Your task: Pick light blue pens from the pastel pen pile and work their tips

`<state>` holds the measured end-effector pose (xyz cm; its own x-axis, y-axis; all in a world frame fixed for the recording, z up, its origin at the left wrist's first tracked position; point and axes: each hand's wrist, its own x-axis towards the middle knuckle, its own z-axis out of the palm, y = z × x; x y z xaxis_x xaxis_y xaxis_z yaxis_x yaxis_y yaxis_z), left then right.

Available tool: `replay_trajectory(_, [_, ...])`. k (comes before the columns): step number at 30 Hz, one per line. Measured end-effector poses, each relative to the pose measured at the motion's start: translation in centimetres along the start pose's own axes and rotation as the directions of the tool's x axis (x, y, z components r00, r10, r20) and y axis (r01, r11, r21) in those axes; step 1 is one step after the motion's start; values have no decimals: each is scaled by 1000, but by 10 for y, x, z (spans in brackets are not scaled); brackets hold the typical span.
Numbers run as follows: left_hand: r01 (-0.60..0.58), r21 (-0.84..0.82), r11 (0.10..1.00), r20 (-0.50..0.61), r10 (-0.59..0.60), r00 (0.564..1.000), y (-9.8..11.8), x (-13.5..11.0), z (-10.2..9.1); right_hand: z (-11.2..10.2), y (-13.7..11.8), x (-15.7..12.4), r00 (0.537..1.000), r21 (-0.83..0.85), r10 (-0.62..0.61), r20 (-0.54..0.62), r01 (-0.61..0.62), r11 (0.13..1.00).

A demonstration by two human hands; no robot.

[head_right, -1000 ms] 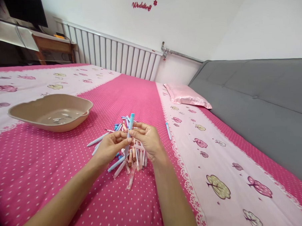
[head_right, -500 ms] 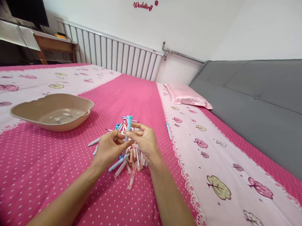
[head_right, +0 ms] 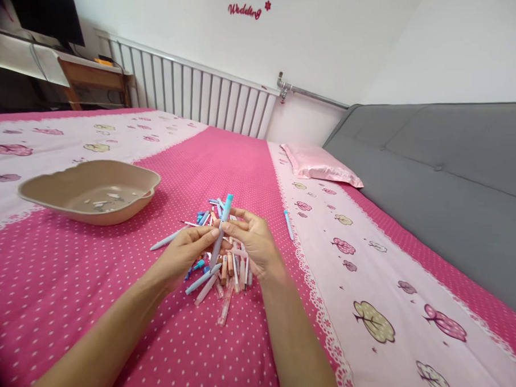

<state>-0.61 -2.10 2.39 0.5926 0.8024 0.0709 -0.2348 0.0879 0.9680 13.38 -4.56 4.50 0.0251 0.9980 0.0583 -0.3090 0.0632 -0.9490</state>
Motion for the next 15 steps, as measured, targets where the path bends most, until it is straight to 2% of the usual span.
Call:
replay_trajectory(5, [-50,56,997,-99,55,994,-4,3,-3,0,1,0,999,-56,-16,-40,14,998])
replay_trajectory(9, [-40,141,989,-191,67,979,-3,2,-4,2,1,-1,999,-76,-9,-40,6,997])
replay_trajectory(15, [-45,199,979,-221,90,971,-4,3,-8,5,4,-2,999,-98,-19,-41,15,995])
